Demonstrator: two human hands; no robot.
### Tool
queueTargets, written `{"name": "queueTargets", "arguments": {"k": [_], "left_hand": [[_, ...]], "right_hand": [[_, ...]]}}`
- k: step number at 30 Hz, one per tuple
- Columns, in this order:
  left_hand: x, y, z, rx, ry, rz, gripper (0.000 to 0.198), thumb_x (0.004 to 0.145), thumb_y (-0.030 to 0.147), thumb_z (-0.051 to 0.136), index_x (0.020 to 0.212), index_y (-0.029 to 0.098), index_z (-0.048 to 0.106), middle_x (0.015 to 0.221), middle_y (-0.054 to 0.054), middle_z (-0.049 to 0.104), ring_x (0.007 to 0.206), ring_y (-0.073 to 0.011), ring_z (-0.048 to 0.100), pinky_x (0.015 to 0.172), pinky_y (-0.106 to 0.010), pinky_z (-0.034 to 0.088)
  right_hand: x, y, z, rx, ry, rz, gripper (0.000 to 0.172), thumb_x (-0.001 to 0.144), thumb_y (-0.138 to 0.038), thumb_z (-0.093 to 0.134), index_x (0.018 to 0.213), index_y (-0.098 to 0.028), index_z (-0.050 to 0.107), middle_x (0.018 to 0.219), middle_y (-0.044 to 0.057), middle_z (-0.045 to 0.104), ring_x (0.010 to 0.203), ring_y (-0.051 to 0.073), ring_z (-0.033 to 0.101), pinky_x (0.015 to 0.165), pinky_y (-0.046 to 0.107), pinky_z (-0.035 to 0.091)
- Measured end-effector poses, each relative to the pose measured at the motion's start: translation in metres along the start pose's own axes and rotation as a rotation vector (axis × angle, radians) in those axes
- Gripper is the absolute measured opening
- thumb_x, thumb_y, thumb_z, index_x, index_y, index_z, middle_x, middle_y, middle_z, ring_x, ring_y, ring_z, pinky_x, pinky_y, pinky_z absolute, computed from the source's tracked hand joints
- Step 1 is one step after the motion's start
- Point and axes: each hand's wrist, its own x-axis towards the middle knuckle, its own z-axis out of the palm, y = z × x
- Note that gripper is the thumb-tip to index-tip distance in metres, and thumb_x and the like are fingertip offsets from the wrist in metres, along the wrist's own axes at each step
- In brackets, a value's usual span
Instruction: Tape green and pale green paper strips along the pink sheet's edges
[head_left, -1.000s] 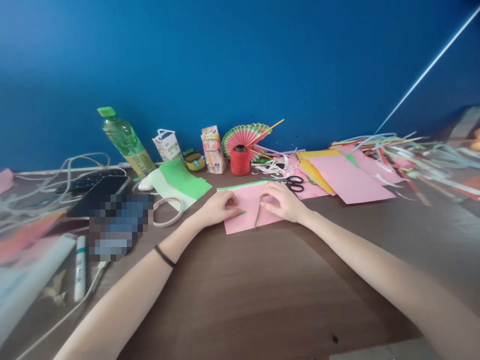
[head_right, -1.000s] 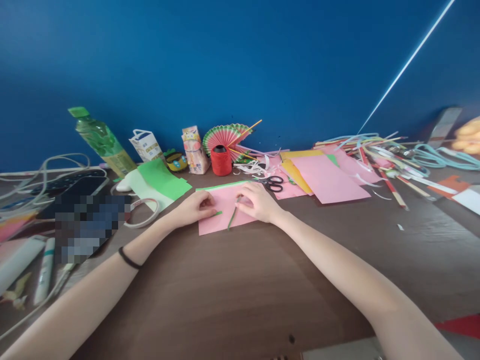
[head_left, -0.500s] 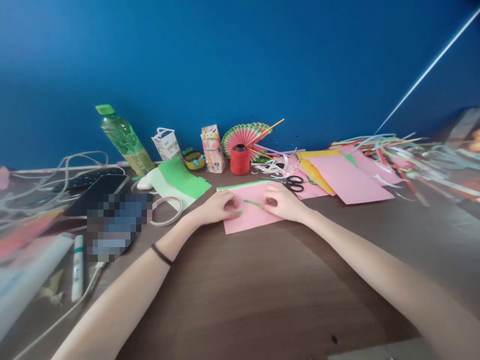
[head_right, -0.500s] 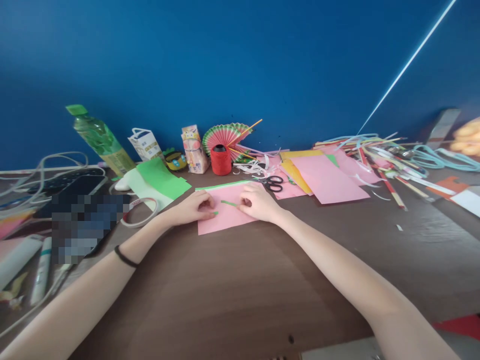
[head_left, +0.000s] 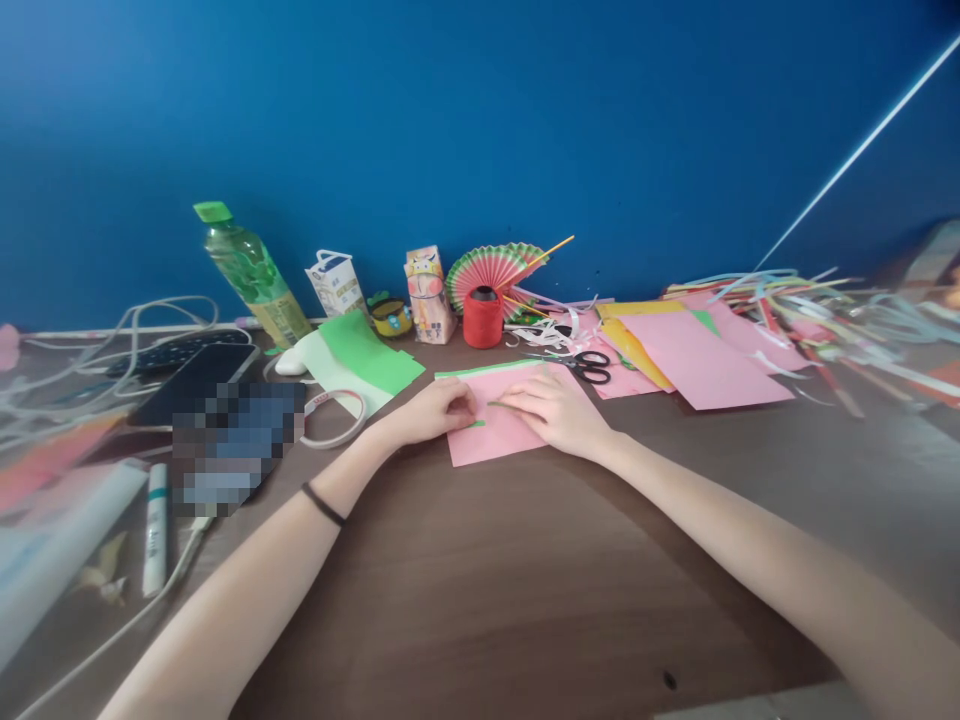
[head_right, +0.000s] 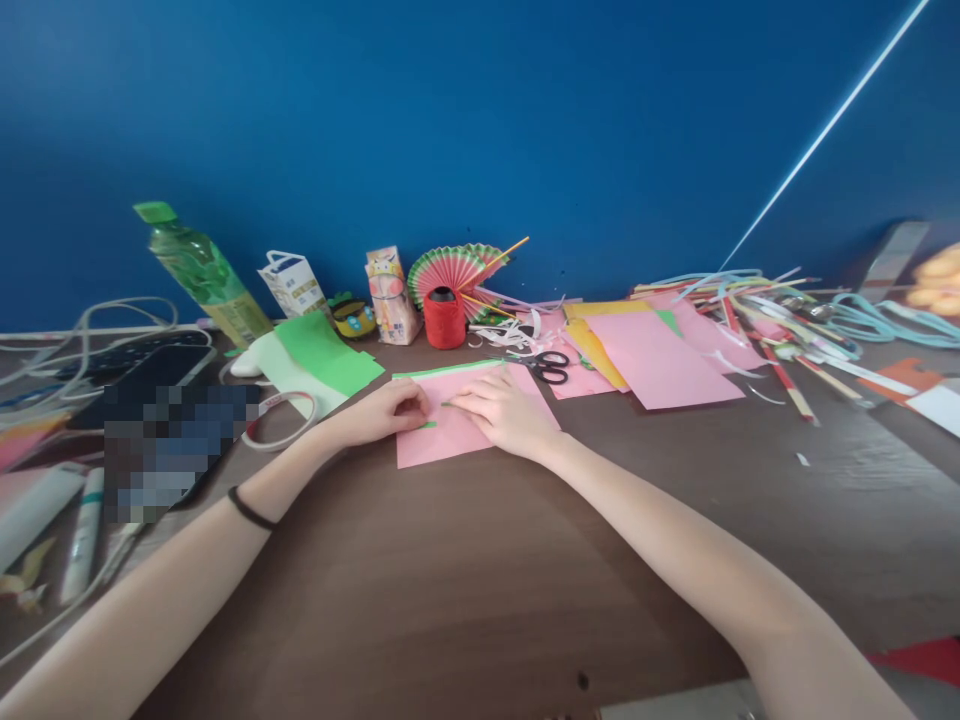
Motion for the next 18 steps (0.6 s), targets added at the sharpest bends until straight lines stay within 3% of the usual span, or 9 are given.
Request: {"name": "queueTargets", "arguments": {"k": [8,18], "left_hand": [[0.000,-0.006,0.000,-0.020,-0.005,-0.013,0.007,0.075,0.021,0.051,0.077,0.017,0.056,0.082,-0.002,0.060,0.078,-0.0151,0.053,0.074,-0.028,0.041],[0.002,-0.011,0.000,-0.025,-0.009,0.029,0.010,0.076,0.024,0.051,0.077,0.016,0.057,0.081,-0.002,0.059,0.077,-0.0149,0.052,0.074,-0.027,0.042]], "right_hand": [[0.000,0.003,0.004,0.001,-0.074,0.040,0.032,0.090,-0.025,0.039,0.114,-0.023,0.061,0.110,0.006,0.062,0.103,0.021,0.051,0.094,0.043,0.036],[-0.003,-0.004,-0.001,0.085,-0.121,-0.094,0.028,0.086,-0.017,0.046,0.105,-0.023,0.066,0.101,0.006,0.063,0.094,0.018,0.051,0.087,0.037,0.040]]}}
